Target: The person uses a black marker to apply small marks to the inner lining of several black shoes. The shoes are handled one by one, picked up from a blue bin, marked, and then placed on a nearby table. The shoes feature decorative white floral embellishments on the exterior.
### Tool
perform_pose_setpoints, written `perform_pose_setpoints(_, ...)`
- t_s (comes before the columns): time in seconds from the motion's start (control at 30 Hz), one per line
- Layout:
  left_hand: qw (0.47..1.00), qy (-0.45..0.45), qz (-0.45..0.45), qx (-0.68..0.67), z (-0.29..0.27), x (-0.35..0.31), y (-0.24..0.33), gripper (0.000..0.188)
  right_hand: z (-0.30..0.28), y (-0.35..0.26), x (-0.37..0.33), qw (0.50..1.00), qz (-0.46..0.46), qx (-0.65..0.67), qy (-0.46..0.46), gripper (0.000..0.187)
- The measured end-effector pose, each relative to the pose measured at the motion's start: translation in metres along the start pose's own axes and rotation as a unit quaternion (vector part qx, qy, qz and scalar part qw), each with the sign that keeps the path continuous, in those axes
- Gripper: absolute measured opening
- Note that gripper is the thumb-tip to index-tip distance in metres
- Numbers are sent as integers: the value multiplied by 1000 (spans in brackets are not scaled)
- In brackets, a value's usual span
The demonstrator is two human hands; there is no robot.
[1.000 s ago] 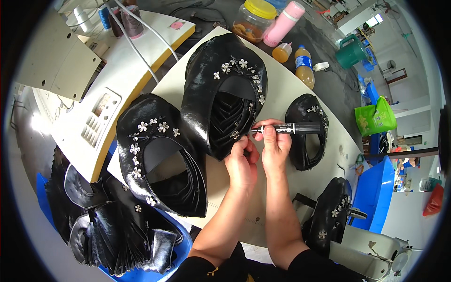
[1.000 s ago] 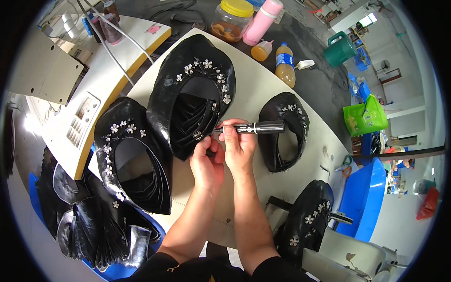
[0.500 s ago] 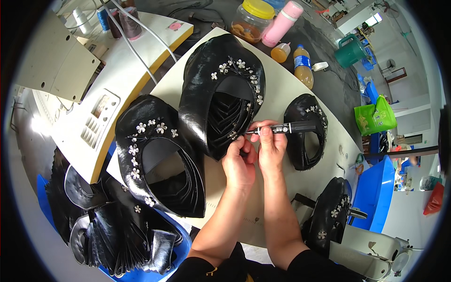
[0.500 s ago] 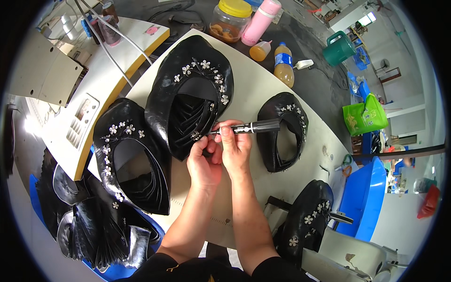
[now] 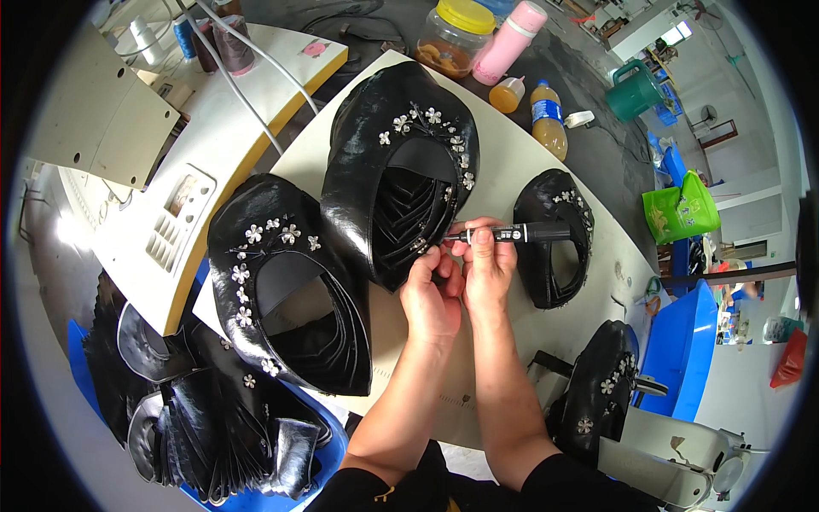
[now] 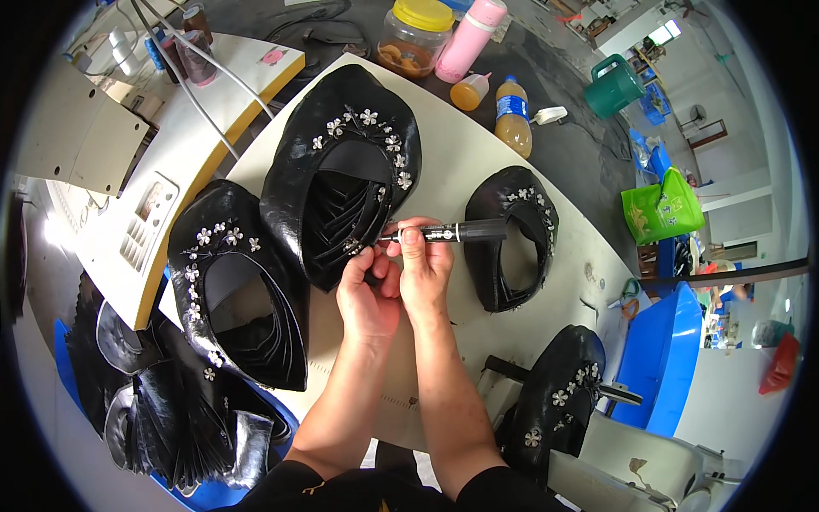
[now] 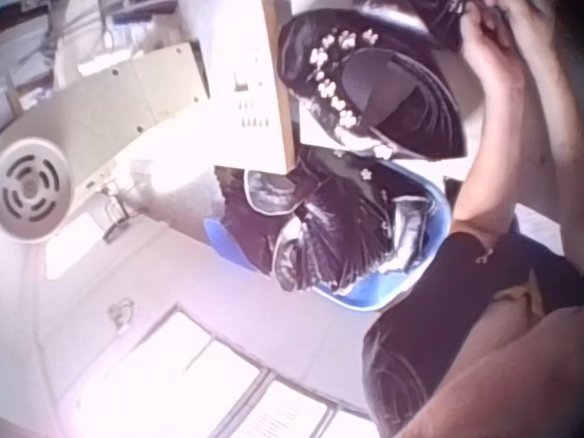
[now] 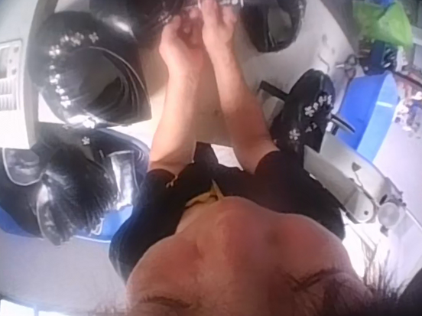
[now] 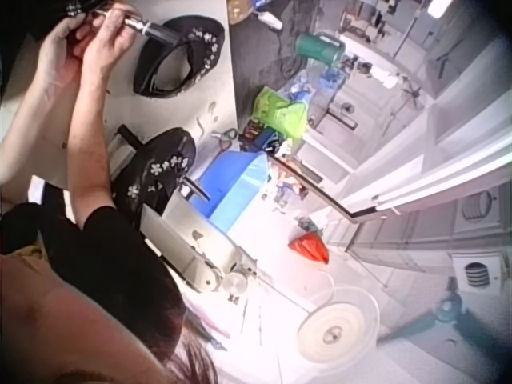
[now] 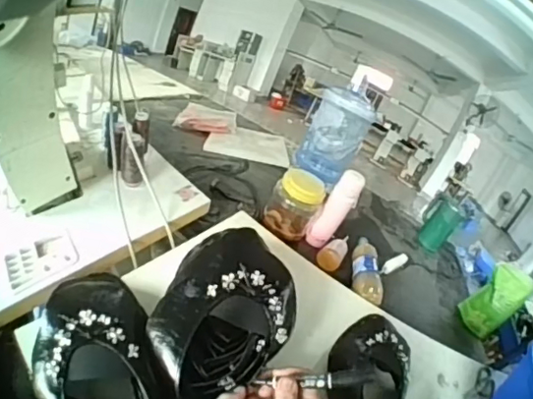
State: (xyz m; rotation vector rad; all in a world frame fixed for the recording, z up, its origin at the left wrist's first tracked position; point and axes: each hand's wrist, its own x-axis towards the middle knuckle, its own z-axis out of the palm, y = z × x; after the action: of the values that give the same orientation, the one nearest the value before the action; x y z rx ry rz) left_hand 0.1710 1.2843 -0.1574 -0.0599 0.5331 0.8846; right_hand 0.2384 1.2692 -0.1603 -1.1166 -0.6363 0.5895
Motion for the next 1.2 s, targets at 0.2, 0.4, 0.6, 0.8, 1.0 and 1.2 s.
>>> perform_pose_setpoints(0.2, 1000, 1, -1, -6, -2, 1, -2, 14, -1, 2, 0, 1000, 8, 30, 2, 22)
perform_pose_setpoints(0.4, 1000, 6, -8, -12, -2, 1, -1, 14, -2, 4, 1, 1000, -16, 20, -9, 26)
perform_pose_setpoints(0.6, 1000, 6, -6, -21, 1, 0, 1, 17, 0, 5, -1, 1000, -5, 27, 9, 31)
perform_pose_setpoints(0.8, 1000, 4, -9, -21, 1, 0, 1, 16, 2, 5, 0, 998, -4, 68, 13, 29)
perform_pose_setpoints(1.0, 999, 0, -10, -39, 1, 1, 1, 15, -7, 1, -3, 996, 70, 54, -24, 27)
perform_pose_setpoints(1.2, 999, -17, -11, -46, -2, 2, 0, 15, 1, 6, 0, 996, 7, 87, 18, 26)
